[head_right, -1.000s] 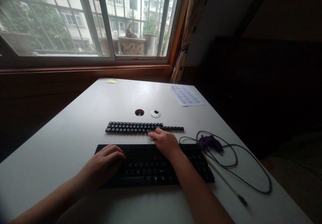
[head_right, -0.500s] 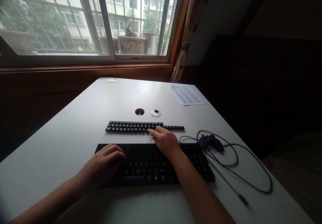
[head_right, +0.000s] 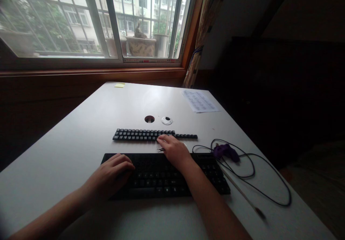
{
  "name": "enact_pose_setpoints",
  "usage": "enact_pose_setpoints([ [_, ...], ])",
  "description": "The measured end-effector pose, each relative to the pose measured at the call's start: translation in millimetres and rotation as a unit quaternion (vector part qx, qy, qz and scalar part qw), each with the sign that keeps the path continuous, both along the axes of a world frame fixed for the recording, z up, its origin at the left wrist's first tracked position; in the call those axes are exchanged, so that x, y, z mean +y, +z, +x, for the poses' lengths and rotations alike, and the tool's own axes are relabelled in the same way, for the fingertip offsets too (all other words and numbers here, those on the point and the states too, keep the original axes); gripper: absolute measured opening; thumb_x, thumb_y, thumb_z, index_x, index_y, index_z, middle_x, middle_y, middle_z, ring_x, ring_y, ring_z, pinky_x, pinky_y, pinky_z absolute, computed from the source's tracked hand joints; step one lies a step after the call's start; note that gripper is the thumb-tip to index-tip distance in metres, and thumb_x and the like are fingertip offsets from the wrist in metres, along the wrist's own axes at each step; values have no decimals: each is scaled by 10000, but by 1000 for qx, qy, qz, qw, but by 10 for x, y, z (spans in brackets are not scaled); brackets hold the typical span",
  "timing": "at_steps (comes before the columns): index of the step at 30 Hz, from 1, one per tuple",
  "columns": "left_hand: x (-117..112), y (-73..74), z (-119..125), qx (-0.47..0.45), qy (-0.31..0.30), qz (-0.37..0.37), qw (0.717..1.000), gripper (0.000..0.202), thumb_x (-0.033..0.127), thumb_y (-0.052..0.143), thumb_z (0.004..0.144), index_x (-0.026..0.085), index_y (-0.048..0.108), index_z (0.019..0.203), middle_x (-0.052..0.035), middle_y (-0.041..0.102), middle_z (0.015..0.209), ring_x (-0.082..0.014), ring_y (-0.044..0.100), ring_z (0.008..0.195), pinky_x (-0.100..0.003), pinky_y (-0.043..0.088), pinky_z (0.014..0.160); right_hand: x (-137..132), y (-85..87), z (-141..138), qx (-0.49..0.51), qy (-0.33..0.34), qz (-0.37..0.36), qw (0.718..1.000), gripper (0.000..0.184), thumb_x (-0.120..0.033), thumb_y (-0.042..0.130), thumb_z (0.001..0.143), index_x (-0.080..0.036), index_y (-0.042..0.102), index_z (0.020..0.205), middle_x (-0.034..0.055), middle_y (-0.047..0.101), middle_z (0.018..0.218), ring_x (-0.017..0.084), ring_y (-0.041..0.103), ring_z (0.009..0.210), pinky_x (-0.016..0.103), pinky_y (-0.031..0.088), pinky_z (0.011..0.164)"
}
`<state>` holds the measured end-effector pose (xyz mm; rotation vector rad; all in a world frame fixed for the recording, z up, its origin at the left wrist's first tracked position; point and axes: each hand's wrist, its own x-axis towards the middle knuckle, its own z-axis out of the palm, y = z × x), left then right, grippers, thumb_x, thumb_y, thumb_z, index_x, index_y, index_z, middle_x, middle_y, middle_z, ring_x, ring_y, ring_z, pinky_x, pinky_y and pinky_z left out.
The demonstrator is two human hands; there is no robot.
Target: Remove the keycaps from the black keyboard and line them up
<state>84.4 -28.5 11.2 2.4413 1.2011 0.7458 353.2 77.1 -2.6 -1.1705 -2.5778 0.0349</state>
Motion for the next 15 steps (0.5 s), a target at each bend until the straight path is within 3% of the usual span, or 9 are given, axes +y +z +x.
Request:
enact_pose_setpoints([
  [15,-2,-18,-1,14,2,-1,1000,163,114,506,910,215,602,995,-57,615,997,-215,547,917,-357,497,789,-1,-3,-22,-23,-1,2,1000,485,-63,515,864,-223,593,1315,53,584,1352,214,535,1219,352,479,1025],
])
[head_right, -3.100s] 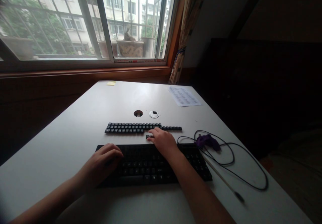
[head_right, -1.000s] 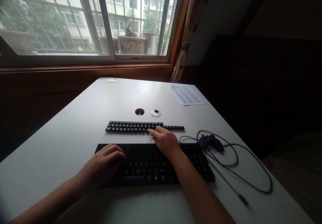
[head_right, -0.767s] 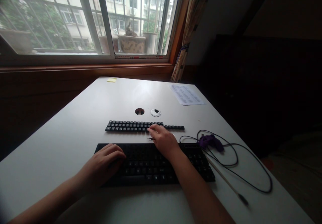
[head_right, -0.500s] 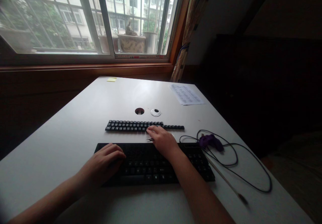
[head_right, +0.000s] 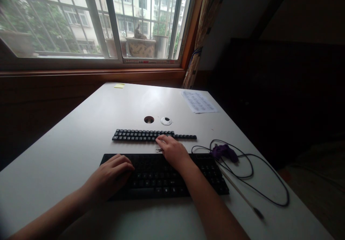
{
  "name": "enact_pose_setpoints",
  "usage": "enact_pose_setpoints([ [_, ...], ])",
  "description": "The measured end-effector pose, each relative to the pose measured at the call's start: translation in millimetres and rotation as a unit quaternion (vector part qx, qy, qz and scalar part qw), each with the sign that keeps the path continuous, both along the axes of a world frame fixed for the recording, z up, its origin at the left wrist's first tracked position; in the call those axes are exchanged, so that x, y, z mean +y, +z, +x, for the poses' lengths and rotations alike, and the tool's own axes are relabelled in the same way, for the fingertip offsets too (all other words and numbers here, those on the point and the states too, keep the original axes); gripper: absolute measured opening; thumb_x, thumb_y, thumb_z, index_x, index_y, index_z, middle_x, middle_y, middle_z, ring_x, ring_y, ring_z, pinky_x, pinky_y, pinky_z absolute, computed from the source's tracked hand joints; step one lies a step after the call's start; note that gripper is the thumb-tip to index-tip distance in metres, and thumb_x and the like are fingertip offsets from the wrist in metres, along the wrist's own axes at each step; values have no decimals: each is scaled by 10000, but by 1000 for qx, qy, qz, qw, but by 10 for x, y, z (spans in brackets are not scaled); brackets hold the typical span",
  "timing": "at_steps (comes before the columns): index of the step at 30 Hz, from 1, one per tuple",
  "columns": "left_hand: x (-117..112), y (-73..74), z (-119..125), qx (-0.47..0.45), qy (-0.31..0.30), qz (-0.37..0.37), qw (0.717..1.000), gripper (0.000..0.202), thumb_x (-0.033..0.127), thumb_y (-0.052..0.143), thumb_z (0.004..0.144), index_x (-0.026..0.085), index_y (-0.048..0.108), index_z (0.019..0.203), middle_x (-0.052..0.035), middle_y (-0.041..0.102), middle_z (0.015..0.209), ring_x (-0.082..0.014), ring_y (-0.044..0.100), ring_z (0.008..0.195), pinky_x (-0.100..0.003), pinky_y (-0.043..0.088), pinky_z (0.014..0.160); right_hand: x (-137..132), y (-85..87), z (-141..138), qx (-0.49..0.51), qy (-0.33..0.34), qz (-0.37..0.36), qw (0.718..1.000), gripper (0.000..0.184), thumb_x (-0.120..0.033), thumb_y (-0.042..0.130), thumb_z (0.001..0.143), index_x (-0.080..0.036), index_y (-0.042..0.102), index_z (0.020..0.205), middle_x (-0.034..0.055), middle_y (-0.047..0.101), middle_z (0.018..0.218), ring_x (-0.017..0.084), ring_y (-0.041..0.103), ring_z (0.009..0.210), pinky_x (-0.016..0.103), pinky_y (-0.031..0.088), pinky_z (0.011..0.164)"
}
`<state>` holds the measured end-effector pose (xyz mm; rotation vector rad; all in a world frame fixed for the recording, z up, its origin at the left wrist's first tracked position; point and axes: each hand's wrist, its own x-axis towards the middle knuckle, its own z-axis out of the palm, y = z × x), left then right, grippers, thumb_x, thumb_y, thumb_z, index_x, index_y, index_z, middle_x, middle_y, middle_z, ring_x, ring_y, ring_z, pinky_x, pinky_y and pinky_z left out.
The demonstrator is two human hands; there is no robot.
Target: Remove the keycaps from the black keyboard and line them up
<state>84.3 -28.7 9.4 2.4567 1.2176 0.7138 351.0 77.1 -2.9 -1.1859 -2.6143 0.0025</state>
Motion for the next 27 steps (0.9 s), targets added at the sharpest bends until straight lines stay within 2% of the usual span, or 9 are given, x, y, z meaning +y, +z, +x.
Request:
enact_pose_setpoints([
  [27,-5,12,5,4,-1,5,1000,143,139,491,932,210,606,979,-62,613,982,-212,547,899,-359,503,774,10,-28,11,21,-5,14,1000,462,-90,486,889,-240,588,1314,59,586,1325,207,545,1189,330,502,973],
])
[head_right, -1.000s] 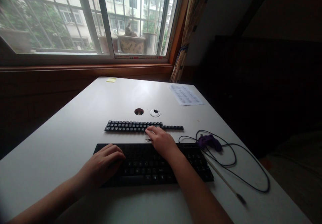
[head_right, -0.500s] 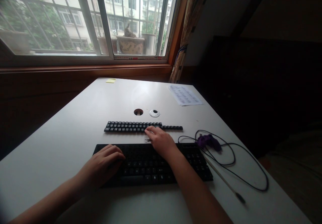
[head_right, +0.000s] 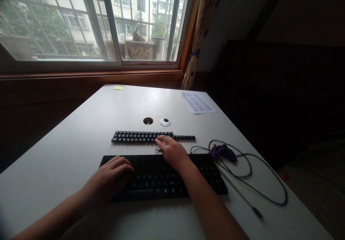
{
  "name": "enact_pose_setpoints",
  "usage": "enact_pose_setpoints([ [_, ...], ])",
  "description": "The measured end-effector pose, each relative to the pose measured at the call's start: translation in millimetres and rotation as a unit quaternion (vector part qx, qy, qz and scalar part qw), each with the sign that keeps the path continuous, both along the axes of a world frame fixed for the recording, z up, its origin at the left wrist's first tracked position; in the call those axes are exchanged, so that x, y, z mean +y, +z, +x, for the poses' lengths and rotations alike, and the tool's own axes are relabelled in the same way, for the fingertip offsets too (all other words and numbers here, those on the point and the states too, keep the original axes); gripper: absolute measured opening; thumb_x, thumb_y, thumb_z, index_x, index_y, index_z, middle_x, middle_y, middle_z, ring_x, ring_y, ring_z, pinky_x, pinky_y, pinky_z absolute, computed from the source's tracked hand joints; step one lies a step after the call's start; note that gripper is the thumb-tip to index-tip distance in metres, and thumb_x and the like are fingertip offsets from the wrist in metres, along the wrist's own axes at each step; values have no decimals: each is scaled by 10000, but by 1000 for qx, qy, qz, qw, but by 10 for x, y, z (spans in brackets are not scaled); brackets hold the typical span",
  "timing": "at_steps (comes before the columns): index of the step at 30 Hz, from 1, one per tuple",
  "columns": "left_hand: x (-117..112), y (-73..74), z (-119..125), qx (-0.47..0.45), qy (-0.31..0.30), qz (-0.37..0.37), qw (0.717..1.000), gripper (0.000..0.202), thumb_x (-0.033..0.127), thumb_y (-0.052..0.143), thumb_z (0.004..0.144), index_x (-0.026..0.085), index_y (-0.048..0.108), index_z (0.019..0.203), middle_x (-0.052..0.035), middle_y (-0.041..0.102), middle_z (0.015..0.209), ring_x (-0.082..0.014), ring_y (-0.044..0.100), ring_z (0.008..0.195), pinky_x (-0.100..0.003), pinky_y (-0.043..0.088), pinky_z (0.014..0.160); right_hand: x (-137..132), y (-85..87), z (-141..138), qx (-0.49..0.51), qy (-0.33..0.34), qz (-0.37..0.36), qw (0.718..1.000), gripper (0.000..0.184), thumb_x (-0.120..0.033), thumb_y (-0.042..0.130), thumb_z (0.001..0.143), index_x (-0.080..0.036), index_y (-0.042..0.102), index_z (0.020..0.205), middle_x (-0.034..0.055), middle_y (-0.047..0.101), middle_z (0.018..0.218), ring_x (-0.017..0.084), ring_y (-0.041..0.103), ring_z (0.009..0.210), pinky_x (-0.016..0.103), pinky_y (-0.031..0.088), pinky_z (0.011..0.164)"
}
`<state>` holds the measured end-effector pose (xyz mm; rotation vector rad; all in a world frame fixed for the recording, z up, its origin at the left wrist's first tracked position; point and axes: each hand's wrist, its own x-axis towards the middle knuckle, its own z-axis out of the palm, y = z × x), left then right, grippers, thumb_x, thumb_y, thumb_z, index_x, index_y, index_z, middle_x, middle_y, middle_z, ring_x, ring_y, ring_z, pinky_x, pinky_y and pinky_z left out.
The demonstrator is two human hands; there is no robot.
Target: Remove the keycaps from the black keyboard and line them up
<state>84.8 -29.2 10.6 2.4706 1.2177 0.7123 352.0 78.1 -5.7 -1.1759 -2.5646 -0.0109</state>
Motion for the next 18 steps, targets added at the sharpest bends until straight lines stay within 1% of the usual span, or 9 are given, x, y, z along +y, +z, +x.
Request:
enact_pose_setpoints([
  [4,7,-11,4,-3,-1,7,1000,146,134,497,924,207,611,980,-66,613,985,-210,552,899,-353,511,771,-33,44,-6,-7,2,-6,1000,436,-117,513,894,-263,592,1297,63,590,1244,197,572,1100,308,530,870],
  [7,8,-8,6,-2,0,7,1000,154,128,494,922,207,614,978,-68,614,978,-211,554,896,-350,514,761,-45,67,-15,-20,6,-15,1000,428,-130,531,892,-278,598,1288,55,590,1187,189,585,1031,301,529,818],
  [18,6,-6,5,-1,1,-2,1000,144,132,499,927,210,605,984,-64,616,990,-215,551,903,-358,506,773,-26,48,-37,-27,0,-32,999,408,-171,532,914,-297,598,1296,52,577,1168,177,593,973,286,506,790],
])
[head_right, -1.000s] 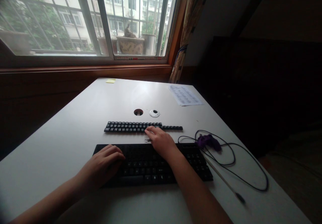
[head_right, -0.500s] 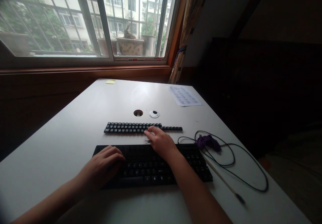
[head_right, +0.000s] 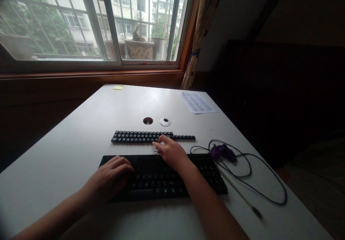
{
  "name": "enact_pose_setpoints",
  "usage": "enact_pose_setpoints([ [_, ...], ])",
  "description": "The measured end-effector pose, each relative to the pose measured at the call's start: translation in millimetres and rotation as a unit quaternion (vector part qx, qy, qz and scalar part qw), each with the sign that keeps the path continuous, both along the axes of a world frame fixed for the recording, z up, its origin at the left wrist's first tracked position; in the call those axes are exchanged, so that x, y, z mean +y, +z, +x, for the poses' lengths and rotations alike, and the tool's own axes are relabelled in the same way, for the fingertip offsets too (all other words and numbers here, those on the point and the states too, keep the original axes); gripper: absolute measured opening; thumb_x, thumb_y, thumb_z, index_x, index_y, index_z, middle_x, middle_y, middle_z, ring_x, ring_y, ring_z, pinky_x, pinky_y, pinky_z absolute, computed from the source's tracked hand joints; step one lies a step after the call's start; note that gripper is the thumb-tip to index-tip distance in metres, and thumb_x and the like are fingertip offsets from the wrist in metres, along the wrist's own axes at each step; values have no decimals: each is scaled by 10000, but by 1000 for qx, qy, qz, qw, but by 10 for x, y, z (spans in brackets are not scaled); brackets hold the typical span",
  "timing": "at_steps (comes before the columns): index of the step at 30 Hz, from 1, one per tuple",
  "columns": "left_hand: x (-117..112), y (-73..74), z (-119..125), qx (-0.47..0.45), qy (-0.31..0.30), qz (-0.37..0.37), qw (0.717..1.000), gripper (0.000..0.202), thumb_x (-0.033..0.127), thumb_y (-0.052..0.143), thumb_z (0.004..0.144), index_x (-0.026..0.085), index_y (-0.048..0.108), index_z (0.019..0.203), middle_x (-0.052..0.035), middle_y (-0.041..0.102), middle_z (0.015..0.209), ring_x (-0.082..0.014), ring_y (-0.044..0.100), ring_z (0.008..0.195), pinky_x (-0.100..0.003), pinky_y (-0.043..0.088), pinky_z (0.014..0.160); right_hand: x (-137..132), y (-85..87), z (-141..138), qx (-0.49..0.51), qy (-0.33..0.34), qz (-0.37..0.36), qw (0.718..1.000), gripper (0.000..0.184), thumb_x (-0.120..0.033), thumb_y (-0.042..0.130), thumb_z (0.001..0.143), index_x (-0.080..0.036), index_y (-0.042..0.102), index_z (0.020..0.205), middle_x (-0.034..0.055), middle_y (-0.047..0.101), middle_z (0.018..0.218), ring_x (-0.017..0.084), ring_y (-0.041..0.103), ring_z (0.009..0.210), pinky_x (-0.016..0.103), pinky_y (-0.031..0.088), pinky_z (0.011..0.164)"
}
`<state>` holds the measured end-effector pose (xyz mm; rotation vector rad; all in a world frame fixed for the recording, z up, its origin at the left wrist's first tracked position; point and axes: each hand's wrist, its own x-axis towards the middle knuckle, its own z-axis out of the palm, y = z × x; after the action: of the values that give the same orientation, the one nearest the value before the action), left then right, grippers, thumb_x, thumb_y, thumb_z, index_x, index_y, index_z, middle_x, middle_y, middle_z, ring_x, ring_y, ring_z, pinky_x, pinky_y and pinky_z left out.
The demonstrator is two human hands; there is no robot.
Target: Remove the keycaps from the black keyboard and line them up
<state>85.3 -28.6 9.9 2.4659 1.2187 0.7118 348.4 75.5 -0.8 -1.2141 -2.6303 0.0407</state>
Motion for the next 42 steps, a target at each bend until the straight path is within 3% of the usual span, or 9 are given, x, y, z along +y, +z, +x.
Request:
enact_pose_setpoints([
  [42,3,-4,6,-2,-4,22,1000,153,132,502,920,206,619,984,-71,616,971,-212,562,889,-357,520,764,1,28,-16,-9,4,-8,1000,404,-247,538,937,-346,567,1328,36,574,1145,162,609,910,264,487,736],
])
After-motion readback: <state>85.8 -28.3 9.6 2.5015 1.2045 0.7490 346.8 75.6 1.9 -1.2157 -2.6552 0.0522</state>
